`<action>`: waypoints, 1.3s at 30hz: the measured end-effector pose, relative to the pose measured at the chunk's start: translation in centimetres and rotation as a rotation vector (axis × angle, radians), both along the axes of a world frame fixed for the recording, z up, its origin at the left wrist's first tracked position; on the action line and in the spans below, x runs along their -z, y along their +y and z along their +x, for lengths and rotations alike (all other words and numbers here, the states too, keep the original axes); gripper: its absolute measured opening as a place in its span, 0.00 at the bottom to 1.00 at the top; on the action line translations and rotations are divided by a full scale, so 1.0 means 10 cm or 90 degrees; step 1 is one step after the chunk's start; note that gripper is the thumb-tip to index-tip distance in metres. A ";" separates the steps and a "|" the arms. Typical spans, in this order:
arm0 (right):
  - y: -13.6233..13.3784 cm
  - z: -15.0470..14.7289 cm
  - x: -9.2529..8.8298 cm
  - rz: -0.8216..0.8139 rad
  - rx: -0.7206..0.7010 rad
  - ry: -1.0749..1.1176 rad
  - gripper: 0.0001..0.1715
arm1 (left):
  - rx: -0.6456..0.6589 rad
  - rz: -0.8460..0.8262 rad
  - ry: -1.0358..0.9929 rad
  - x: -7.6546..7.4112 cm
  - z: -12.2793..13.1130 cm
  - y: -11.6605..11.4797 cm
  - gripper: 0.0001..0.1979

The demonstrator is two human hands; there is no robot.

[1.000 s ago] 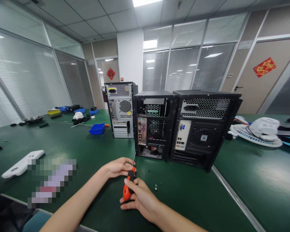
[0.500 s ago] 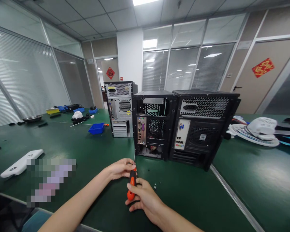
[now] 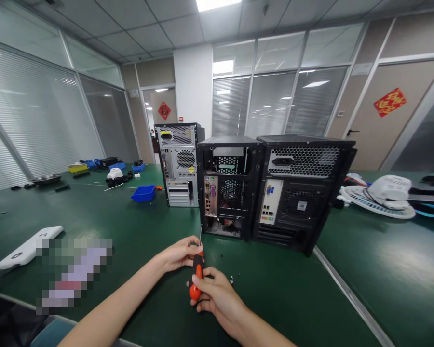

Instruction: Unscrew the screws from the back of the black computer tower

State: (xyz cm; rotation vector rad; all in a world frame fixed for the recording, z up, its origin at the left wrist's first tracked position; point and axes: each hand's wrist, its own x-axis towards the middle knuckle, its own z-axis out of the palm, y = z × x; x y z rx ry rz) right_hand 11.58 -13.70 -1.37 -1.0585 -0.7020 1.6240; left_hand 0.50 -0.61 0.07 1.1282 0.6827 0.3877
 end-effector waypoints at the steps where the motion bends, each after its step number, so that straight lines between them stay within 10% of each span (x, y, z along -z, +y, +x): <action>1: 0.00 0.00 0.00 0.009 -0.002 0.013 0.28 | 0.000 0.002 0.000 0.00 0.00 0.00 0.29; 39: -0.03 -0.01 0.01 0.023 -0.021 0.167 0.26 | -0.083 0.084 0.015 0.08 0.10 -0.06 0.27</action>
